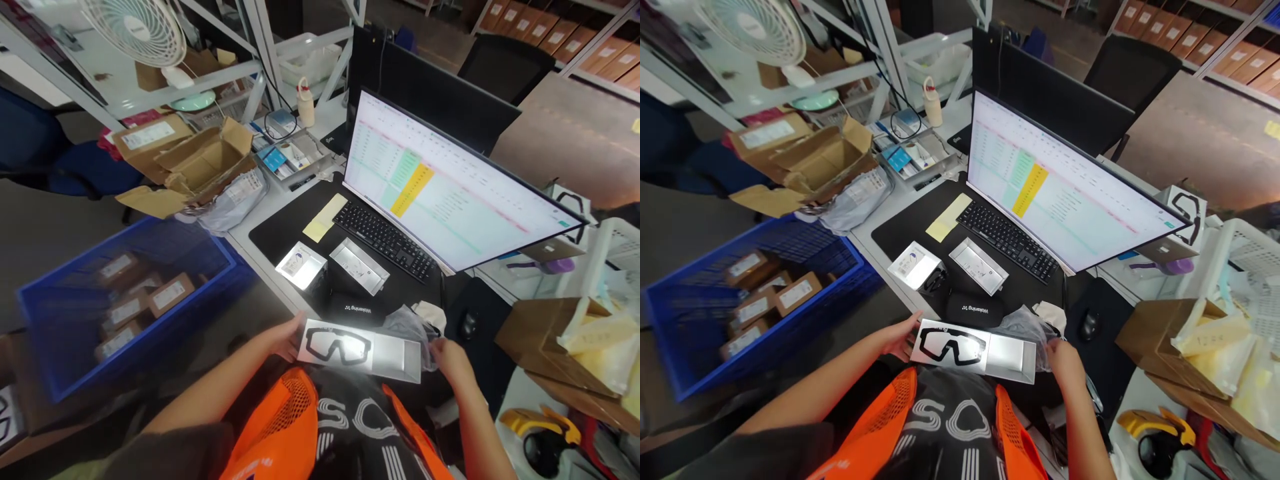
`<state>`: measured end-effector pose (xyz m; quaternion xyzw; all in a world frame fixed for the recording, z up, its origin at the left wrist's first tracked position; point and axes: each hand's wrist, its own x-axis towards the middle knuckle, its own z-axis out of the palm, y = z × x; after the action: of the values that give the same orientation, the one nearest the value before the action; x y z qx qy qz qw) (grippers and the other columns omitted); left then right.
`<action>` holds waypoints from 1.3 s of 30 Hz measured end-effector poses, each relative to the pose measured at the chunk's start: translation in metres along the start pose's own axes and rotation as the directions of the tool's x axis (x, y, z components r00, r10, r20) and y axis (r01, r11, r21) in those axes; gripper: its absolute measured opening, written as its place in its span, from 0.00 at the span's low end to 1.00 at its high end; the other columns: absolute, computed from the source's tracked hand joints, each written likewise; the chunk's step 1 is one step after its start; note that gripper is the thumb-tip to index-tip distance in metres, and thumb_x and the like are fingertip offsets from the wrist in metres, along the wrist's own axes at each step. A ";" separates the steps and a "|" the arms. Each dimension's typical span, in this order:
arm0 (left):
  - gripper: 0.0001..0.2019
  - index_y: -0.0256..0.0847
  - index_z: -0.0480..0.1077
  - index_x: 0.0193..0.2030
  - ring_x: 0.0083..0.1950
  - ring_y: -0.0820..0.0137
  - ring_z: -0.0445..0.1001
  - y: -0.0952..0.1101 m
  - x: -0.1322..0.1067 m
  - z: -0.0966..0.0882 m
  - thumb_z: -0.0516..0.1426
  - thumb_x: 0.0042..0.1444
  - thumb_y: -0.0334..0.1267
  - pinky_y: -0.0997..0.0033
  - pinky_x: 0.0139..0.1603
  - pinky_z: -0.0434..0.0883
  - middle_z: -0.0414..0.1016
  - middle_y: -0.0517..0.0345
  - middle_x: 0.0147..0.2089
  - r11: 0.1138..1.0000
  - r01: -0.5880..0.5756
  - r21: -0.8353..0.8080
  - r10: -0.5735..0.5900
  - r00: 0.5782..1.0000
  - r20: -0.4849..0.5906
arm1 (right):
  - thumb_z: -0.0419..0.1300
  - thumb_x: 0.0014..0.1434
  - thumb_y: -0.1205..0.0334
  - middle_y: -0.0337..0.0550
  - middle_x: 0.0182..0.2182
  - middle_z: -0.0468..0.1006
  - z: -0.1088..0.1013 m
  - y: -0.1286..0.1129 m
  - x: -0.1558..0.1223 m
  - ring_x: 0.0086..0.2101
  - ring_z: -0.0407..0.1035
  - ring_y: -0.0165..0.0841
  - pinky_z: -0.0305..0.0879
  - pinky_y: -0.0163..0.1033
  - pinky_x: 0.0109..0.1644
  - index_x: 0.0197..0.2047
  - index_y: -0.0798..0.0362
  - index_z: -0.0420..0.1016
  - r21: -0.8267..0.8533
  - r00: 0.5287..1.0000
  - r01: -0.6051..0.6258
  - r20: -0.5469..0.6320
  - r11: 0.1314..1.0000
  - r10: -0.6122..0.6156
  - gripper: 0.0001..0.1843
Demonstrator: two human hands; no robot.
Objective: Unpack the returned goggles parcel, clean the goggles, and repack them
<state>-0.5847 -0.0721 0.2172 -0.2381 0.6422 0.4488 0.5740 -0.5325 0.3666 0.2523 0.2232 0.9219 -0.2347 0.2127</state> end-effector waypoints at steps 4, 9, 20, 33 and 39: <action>0.31 0.37 0.63 0.57 0.62 0.48 0.70 -0.014 -0.021 0.012 0.43 0.61 0.60 0.45 0.65 0.65 0.68 0.36 0.63 0.942 -0.297 0.157 0.335 0.859 -0.387 | 0.55 0.68 0.57 0.48 0.47 0.81 -0.016 -0.079 0.028 0.47 0.76 0.39 0.70 0.42 0.52 0.51 0.52 0.78 0.073 0.950 0.312 -0.032 0.947 -0.311 0.15; 0.23 0.40 0.66 0.56 0.70 0.52 0.59 -0.023 -0.045 0.061 0.55 0.57 0.49 0.49 0.74 0.53 0.62 0.42 0.66 0.757 -0.502 0.419 0.654 0.589 -0.475 | 0.60 0.67 0.52 0.49 0.51 0.77 0.021 -0.213 0.088 0.49 0.73 0.39 0.69 0.52 0.57 0.53 0.55 0.75 0.078 0.766 0.626 0.121 0.776 -0.631 0.18; 0.31 0.43 0.64 0.63 0.70 0.47 0.60 -0.037 -0.038 0.078 0.62 0.52 0.36 0.36 0.72 0.56 0.61 0.42 0.69 0.471 -0.379 0.797 0.872 0.336 -0.356 | 0.60 0.67 0.55 0.51 0.58 0.71 0.054 -0.257 0.157 0.54 0.69 0.43 0.68 0.55 0.58 0.58 0.54 0.71 -0.190 0.597 0.796 0.395 0.574 -0.698 0.19; 0.21 0.44 0.67 0.58 0.68 0.51 0.64 -0.030 -0.037 0.074 0.59 0.56 0.36 0.46 0.67 0.68 0.61 0.43 0.68 0.496 -0.454 0.740 0.857 0.393 -0.333 | 0.61 0.67 0.57 0.48 0.52 0.75 0.059 -0.268 0.152 0.49 0.72 0.39 0.71 0.51 0.54 0.53 0.55 0.74 -0.319 0.726 0.682 0.400 0.658 -0.559 0.15; 0.25 0.43 0.67 0.59 0.68 0.50 0.64 -0.026 -0.035 0.073 0.61 0.53 0.36 0.47 0.67 0.67 0.61 0.42 0.68 0.473 -0.469 0.746 0.870 0.384 -0.310 | 0.61 0.67 0.55 0.48 0.49 0.76 0.021 -0.249 0.140 0.47 0.73 0.38 0.72 0.49 0.52 0.51 0.56 0.74 -0.066 0.806 0.572 0.229 0.818 -0.545 0.15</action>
<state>-0.5166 -0.0300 0.2470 0.0930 0.9341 0.3305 0.0975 -0.7673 0.2023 0.2500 -0.0976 0.9340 -0.2466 0.2396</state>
